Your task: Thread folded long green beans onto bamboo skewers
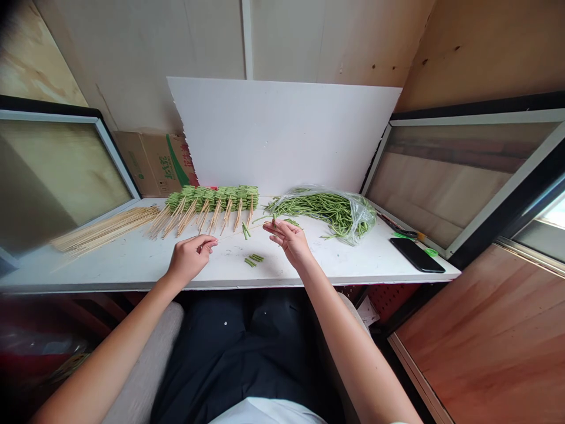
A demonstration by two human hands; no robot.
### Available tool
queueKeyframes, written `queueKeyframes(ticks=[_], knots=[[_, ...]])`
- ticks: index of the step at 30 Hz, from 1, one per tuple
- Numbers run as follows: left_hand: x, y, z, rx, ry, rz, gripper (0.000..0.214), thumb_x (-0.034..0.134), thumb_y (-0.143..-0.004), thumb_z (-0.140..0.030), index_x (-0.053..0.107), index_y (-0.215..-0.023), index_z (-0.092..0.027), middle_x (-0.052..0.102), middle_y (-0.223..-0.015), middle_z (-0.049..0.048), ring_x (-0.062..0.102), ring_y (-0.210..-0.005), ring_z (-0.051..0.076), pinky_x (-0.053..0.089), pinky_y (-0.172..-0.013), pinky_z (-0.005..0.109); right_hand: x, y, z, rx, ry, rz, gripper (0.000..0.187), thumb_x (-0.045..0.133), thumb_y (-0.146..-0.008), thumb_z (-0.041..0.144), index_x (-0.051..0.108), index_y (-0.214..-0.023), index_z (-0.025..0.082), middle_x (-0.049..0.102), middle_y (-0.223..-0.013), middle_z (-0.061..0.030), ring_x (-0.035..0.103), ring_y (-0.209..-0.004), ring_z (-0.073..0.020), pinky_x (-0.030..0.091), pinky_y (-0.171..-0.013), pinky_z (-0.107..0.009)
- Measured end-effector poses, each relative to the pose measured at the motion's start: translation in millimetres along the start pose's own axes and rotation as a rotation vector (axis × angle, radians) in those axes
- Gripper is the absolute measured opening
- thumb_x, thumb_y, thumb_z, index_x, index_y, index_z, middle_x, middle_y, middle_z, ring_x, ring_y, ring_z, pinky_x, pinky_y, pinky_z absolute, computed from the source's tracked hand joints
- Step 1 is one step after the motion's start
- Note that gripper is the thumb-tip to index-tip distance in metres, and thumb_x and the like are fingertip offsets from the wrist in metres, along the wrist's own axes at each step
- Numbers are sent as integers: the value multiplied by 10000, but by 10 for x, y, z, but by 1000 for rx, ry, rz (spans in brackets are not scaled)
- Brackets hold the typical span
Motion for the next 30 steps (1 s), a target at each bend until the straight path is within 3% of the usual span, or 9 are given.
queueKeyframes(ticks=[8,30], knots=[[-36,-15,-93,67,-20,-32,193,580,-975,-184,757,-909,-223,814,-895,26,766,-807,204,559,-731,293,-30,-30,0,-30,43,-22,359,887,-765,510,795,-937,209,817,-1106,-118,744,-1166,-280,575,-834,-305],[-33,6,-108,48,-8,-32,236,543,-915,-80,726,-858,-217,796,-856,30,752,-798,200,559,-706,282,18,8,72,-117,167,10,386,854,-790,564,809,-907,199,820,-1000,-111,764,-1037,-252,594,-932,-368]])
Point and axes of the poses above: each hand's wrist, its own y-axis away from the middle knuckle, its own x-axis out of the palm, z = x × y, the point moved 8 cm from there along -y, towards the middle knuckle
